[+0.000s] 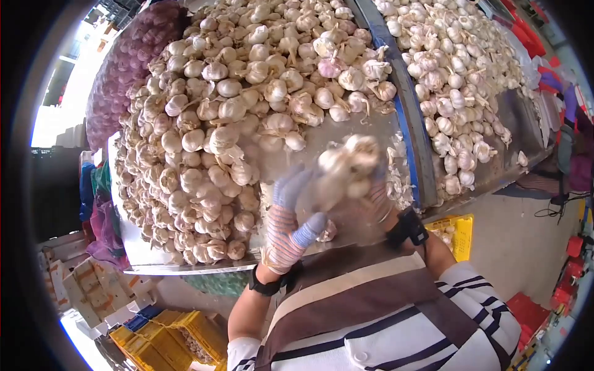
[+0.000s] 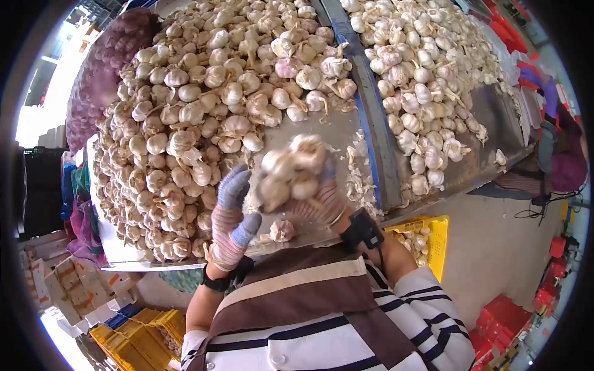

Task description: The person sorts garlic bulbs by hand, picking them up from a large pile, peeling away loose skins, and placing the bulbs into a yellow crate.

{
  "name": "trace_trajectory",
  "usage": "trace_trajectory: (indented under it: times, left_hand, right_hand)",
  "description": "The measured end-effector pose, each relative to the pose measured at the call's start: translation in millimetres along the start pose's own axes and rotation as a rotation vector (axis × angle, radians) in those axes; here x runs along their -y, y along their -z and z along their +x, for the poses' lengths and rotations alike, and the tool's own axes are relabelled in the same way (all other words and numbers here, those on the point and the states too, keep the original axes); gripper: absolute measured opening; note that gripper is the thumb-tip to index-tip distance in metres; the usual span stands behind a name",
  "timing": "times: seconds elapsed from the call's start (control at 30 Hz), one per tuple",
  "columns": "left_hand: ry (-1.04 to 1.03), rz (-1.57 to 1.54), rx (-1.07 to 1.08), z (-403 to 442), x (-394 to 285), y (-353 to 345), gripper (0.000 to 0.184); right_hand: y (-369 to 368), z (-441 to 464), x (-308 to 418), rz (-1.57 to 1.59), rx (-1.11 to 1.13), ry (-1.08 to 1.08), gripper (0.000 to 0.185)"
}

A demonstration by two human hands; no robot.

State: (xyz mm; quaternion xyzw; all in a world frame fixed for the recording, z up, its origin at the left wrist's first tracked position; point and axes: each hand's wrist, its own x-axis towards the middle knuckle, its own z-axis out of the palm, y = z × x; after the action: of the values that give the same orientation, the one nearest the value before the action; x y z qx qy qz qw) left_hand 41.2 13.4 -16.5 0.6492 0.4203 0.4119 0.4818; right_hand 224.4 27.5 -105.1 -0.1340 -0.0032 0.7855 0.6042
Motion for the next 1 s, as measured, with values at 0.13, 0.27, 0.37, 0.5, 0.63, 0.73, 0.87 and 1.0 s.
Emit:
trace_trajectory:
  times: [0.13,0.27,0.37,0.5,0.63,0.73,0.87,1.0]
  left_hand:
    - [0.165,0.241,0.41,4,24,14,0.044]
    - [0.079,0.72,0.97,-13,50,2,0.047]
    - [0.112,0.411,0.877,-22,91,-4,0.041]
    - [0.471,0.058,0.65,-17,120,7,0.043]
    - [0.894,-0.519,0.473,5,75,7,0.041]
    - [0.914,-0.628,0.47,2,79,8,0.039]
    - [0.535,-0.23,0.551,-4,97,8,0.041]
    - [0.638,-0.27,0.554,31,34,-4,0.038]
  right_hand:
    - [-23,4,100,-0.016,0.135,-0.007,0.077]
    - [-57,9,223,-0.502,-0.077,0.496,0.05]
    - [-21,2,281,-1.353,-0.327,0.902,0.049]
    - [-32,-2,211,-1.325,-0.264,0.789,0.041]
    - [-48,-12,83,-1.818,0.512,0.02,0.061]
    - [-41,-19,35,-1.739,0.695,0.011,0.06]
    - [-42,-19,34,-1.738,0.526,0.121,0.054]
    - [-42,-5,104,-1.725,0.233,0.269,0.044]
